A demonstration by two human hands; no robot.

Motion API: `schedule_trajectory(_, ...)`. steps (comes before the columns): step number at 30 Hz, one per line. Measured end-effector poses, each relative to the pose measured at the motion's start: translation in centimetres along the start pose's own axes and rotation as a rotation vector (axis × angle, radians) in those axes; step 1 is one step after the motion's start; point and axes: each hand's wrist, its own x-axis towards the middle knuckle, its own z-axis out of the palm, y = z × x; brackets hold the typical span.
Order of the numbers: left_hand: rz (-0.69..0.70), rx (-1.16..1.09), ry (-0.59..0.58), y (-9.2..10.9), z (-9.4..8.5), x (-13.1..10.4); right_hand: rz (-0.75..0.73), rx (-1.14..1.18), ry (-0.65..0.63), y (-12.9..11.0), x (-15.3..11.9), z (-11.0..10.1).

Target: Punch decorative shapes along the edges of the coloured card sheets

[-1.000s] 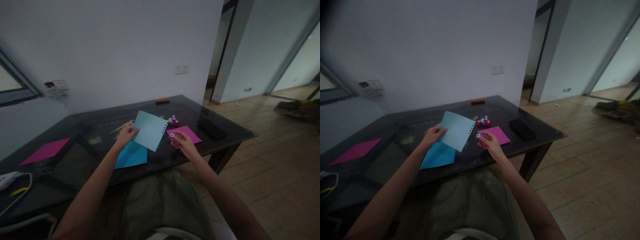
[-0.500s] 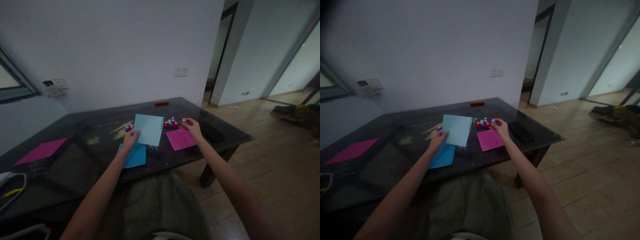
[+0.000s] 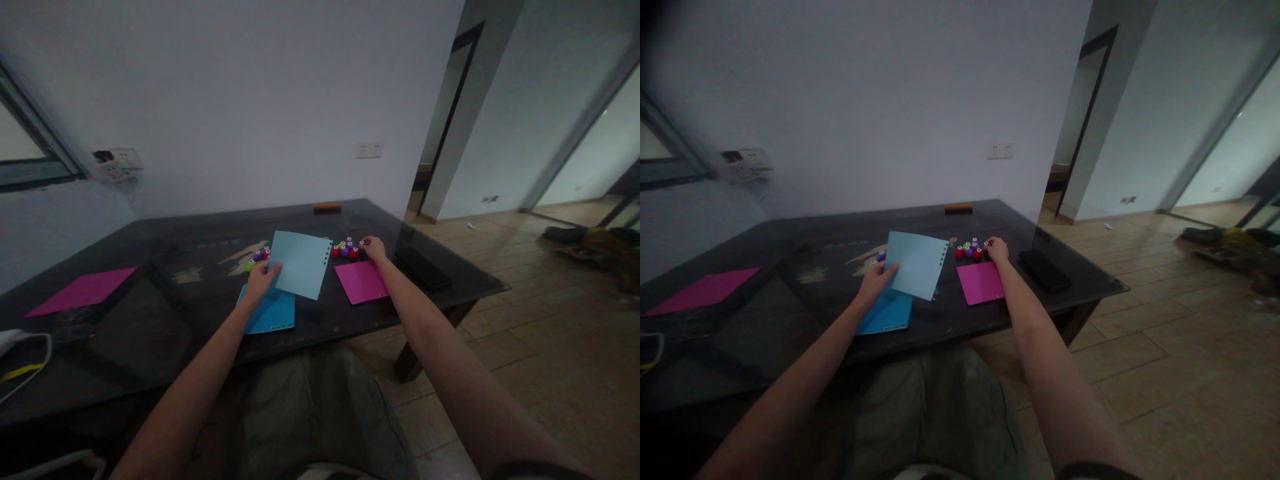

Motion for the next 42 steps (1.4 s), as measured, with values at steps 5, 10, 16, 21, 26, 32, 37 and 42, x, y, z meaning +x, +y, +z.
schedule_trajectory(5, 0.008, -0.024, -0.006, 0.1, -0.1, 0.0, -0.008, -0.037, -0.032, -0.5, 0.2, 0.3)
schedule_trajectory(10, 0.002, -0.043, -0.055, 0.2, -0.1, 0.0, -0.004, -0.054, -0.006, -1.2, 0.0, -0.6)
schedule_trajectory(16, 0.031, -0.033, -0.145, 0.3, 0.1, -0.2, -0.138, 0.056, 0.084, -4.7, -0.5, -3.6)
schedule_trajectory(21, 0.016, -0.030, -0.229, 0.7, 0.3, -0.6, -0.377, 0.253, -0.303, -10.7, -3.4, -5.0)
schedule_trajectory(26, 0.031, 0.010, -0.303, 1.2, 0.5, -1.0, -0.451, 0.328, -0.727, -14.2, -7.6, -4.6)
schedule_trajectory(32, 0.003, -0.019, -0.298, 1.2, 0.4, -1.1, -0.433, 0.247, -0.808, -13.6, -9.6, -4.4)
schedule_trajectory(37, 0.018, 0.009, -0.267, 1.1, 0.5, -1.0, -0.348, 0.386, -0.831, -11.4, -10.3, -4.6)
schedule_trajectory(42, 0.033, 0.029, -0.247, 1.0, 0.8, -1.0, -0.224, 0.521, -0.760, -9.0, -11.3, -3.8)
